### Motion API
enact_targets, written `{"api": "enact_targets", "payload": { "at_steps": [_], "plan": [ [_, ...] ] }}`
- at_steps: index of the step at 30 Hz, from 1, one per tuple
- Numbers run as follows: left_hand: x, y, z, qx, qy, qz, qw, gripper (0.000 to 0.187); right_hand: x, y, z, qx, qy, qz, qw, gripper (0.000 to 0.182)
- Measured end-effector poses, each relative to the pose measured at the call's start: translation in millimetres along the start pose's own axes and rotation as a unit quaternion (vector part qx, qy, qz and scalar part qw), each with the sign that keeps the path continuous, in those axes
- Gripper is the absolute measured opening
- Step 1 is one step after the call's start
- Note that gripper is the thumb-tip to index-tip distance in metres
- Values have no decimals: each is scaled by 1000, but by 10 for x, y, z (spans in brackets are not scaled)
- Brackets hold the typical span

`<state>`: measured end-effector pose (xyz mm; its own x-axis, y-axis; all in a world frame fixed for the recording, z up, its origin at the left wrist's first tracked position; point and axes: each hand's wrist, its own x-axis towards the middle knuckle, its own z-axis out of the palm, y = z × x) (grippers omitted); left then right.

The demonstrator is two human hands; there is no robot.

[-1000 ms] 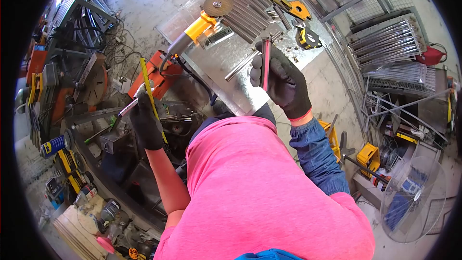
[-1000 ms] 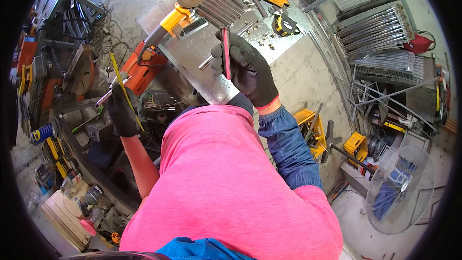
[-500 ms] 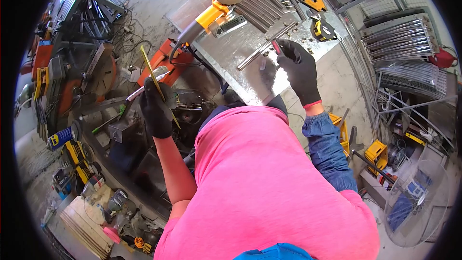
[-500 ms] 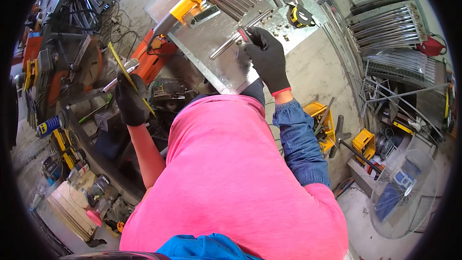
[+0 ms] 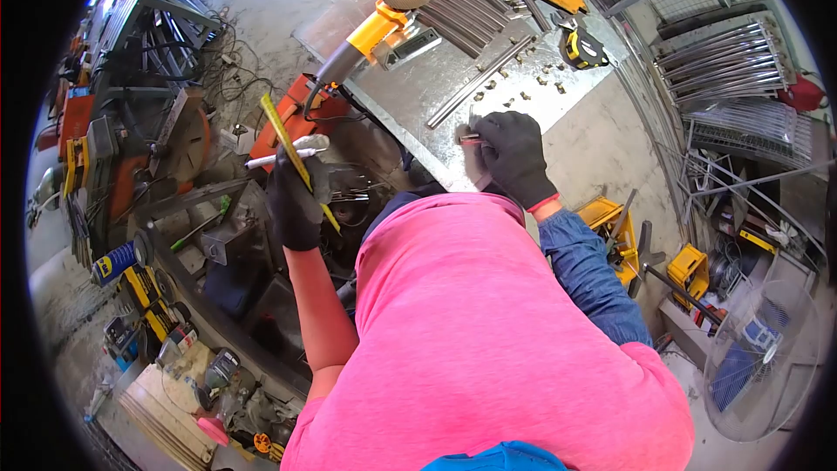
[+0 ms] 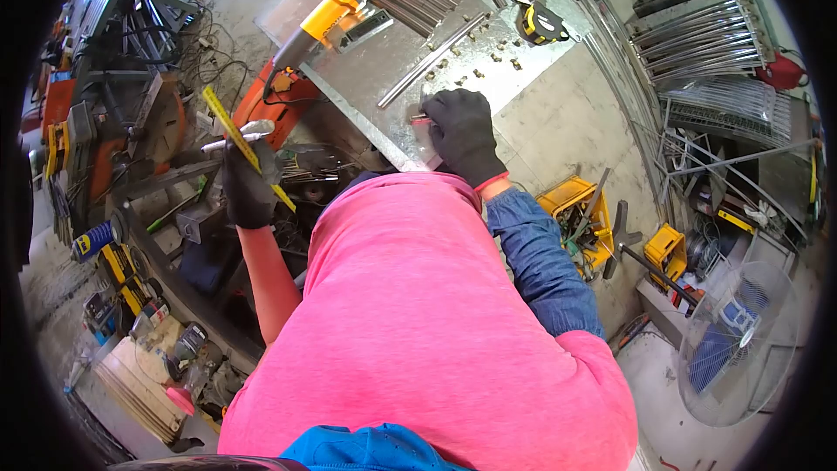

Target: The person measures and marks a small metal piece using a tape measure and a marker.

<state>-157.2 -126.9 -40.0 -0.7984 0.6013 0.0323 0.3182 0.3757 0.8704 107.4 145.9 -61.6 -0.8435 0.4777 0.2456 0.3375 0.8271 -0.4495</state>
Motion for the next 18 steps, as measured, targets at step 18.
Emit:
{"api": "enact_targets", "payload": {
  "at_steps": [18],
  "plan": [
    [502, 1031, 674, -272, -161, -107, 943, 58, 561, 288, 53, 66, 37, -67, 995, 26]
  ]
}}
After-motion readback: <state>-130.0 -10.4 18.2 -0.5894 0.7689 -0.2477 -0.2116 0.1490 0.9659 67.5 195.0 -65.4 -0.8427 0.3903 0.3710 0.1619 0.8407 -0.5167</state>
